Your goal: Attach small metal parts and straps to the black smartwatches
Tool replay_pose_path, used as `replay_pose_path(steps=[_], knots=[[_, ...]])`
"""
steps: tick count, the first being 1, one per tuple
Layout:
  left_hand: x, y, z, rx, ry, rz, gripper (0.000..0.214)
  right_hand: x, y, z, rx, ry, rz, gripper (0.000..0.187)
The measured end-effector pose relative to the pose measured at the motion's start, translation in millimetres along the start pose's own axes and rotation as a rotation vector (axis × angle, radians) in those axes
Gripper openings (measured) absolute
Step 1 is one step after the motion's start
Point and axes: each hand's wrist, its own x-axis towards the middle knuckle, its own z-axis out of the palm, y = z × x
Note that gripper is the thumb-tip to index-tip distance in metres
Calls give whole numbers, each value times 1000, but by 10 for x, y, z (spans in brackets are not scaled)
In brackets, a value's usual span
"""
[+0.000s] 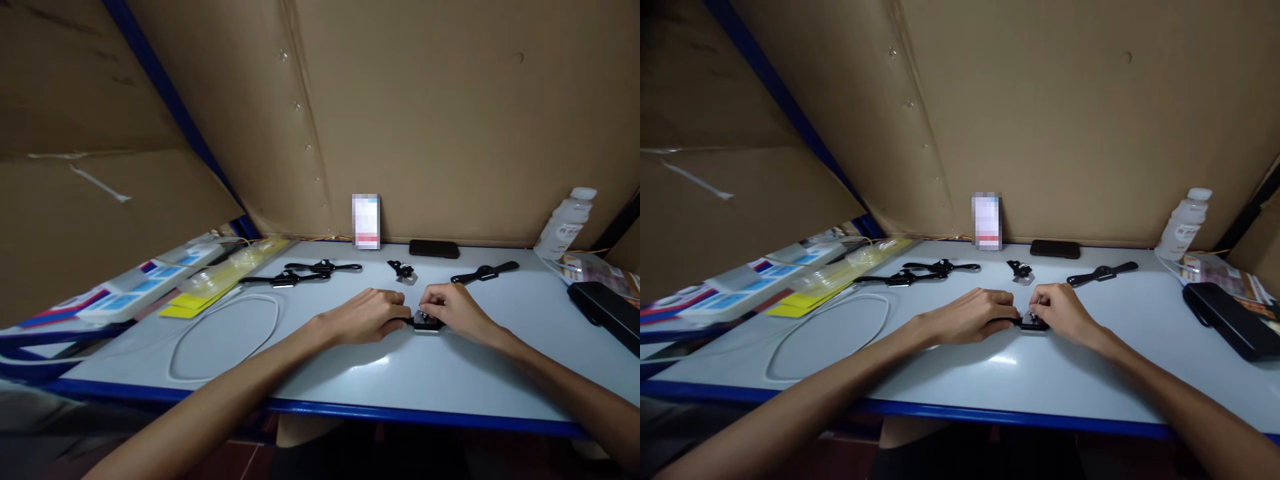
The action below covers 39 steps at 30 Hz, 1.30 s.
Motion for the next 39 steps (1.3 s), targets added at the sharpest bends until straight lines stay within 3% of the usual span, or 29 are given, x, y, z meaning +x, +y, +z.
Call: replay_pose_path(steps=[3, 8, 13, 22, 26, 29, 32, 36, 39], knots=[[2, 0, 5, -6, -5, -3, 20, 13, 1, -16, 49, -43, 31, 16], [-7, -3, 12, -14, -14, -3, 20, -28, -57, -72, -169, -36, -174, 27], [-3, -4, 20, -13, -13, -5, 19, -28, -17, -83, -241, -57, -232, 25], [-1, 6, 5, -8, -7, -2, 20, 23, -8, -8, -239, -4, 26, 44], [-6, 2, 7, -5, -5, 0, 22, -6, -4, -100, -217, 98, -45, 32], [-5, -3, 11, -9, -5, -1, 22, -48, 7, -80, -352, 48, -164, 23], [-2, -3, 12, -17, -10, 1, 22, -81, 4, 18, -512, 10, -232, 29], [-3, 2, 11, -19, -13, 2, 21, -85, -44, 128, -611, 35, -34, 29], [-9, 5, 12, -17, -15, 5, 22, -65, -79, 92, -545, 50, 68, 35]])
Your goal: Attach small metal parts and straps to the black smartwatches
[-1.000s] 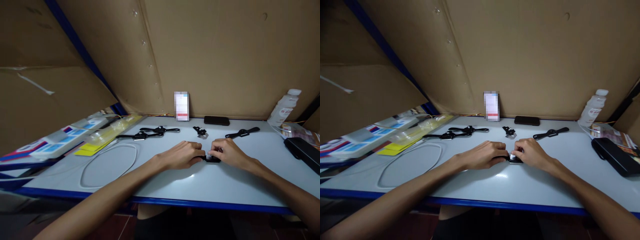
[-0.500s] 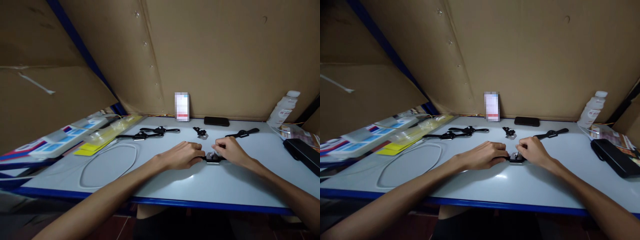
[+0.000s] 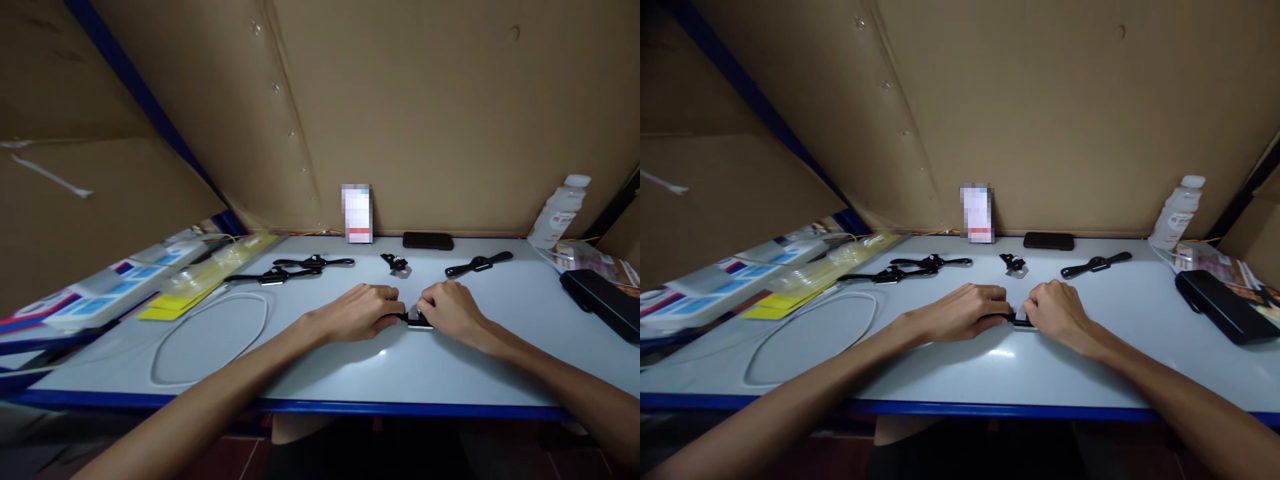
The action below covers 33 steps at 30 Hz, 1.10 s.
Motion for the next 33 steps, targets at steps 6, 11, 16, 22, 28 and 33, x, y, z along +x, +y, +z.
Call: replay_pose_path(steps=[6, 11, 16, 22, 28, 33], knots=[[0, -2, -3, 1, -6, -3, 20, 44, 128, -125, 301, 12, -244, 15], [2, -6, 3, -6, -3, -5, 20, 44, 144, -50, 296, -70, -348, 17], [-4, -3, 4, -11, 0, -2, 20, 74, 117, -26, 519, -152, -189, 22], [0, -1, 2, -21, 5, 3, 22, 93, 149, -60, 401, -103, -105, 30], [-6, -4, 3, -34, 9, 8, 23, -47, 106, -192, 17, -69, -304, 28], [-9, -5, 5, -38, -1, 5, 22, -40, 153, -206, 242, -192, -403, 27]])
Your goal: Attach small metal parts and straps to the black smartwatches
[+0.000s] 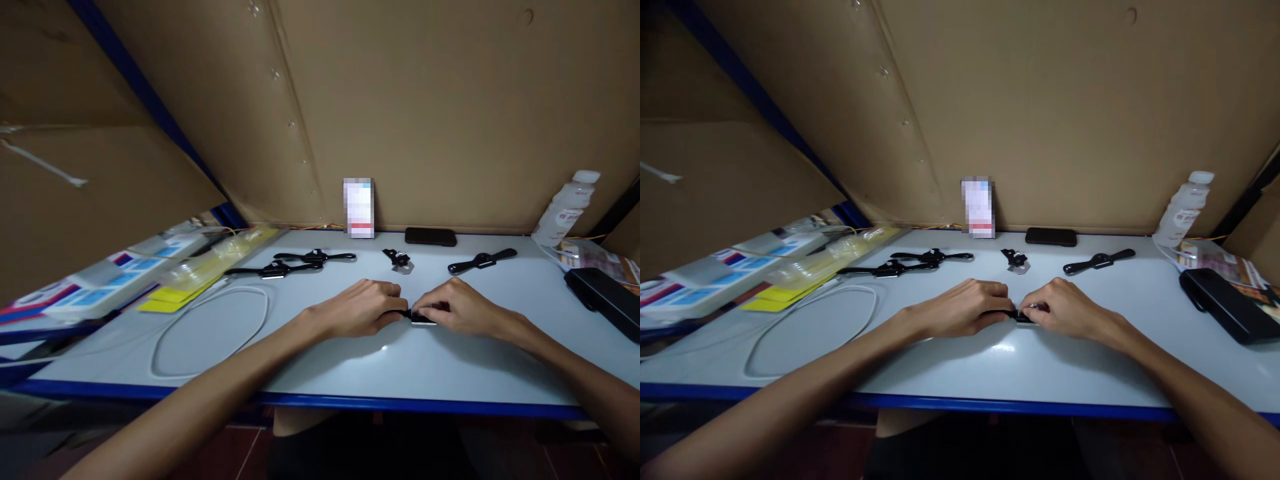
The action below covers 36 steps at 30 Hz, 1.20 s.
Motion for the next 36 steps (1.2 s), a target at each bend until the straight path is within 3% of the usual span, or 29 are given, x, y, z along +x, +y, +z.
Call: replay_pose_path(steps=[5, 10, 14, 18, 22, 28, 36], knots=[[1, 8, -13, 6, -4, -6, 23, 8, 56, 28, -174, 107, 99, 24], [-3, 12, -24, 6, -3, -1, 23, 12, 16, 34, -63, 42, 52, 25], [1, 12, -24, 10, -2, -7, 22, 7, -12, 30, -186, 106, 76, 23], [5, 16, -27, 10, -10, -10, 21, -6, -36, 22, -111, 38, 32, 26], [0, 22, -29, 19, -25, -17, 20, -10, -44, 17, -226, 75, 79, 26], [5, 5, -20, 11, -24, -20, 21, -15, -100, 4, -125, 33, 23, 26], [6, -39, -13, 10, -9, -32, 21, 0, -113, 4, -205, 48, 79, 29]])
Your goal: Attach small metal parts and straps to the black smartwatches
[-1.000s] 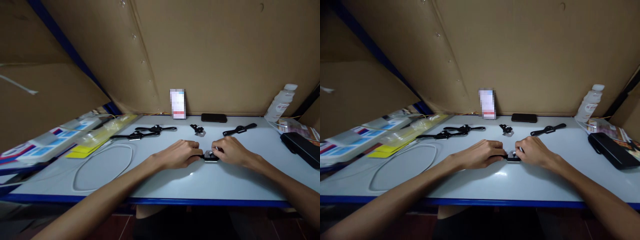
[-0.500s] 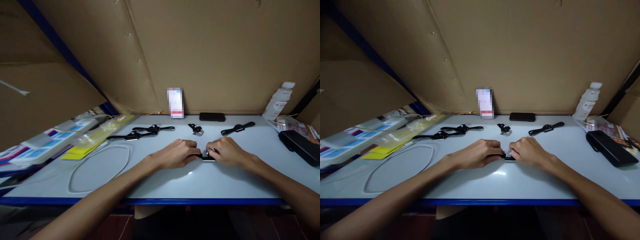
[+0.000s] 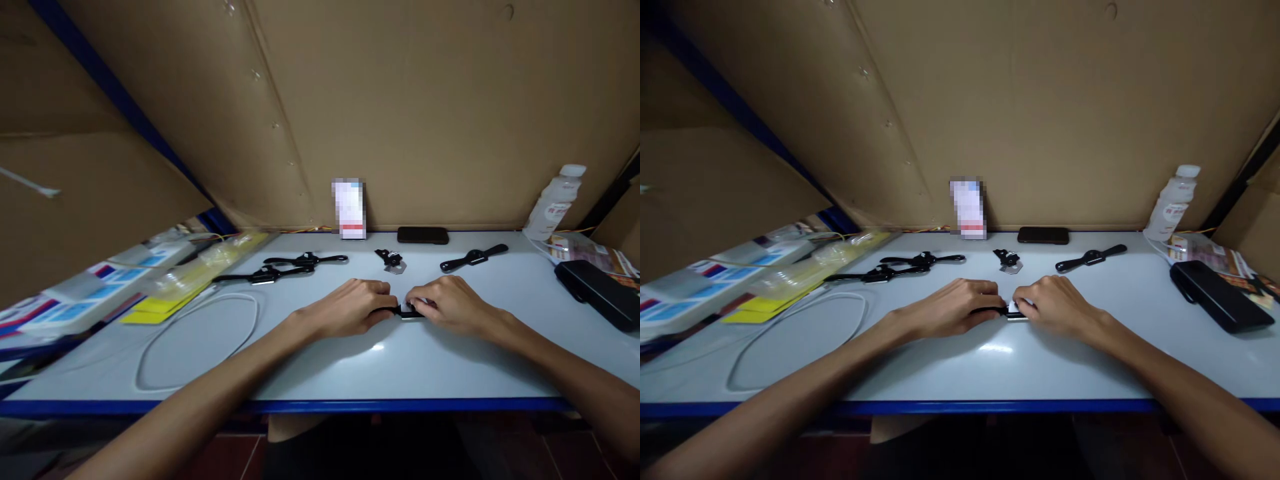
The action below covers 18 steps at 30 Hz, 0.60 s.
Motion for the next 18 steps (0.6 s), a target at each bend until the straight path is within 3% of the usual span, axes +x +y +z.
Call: replay_pose_path(steps=[4, 10, 15, 18], knots=[[-4, -10, 16, 0, 6, -2, 20, 7, 18, 8, -99, 37, 38, 30], [-5, -16, 23, -8, 11, 3, 20, 10, 14, 49, 45, -13, -53, 28], [-3, -18, 21, -7, 16, 7, 21, 6, 26, 38, -101, 54, 25, 27], [-8, -24, 27, -6, 16, 14, 21, 2, 21, 37, 16, 29, -21, 27]])
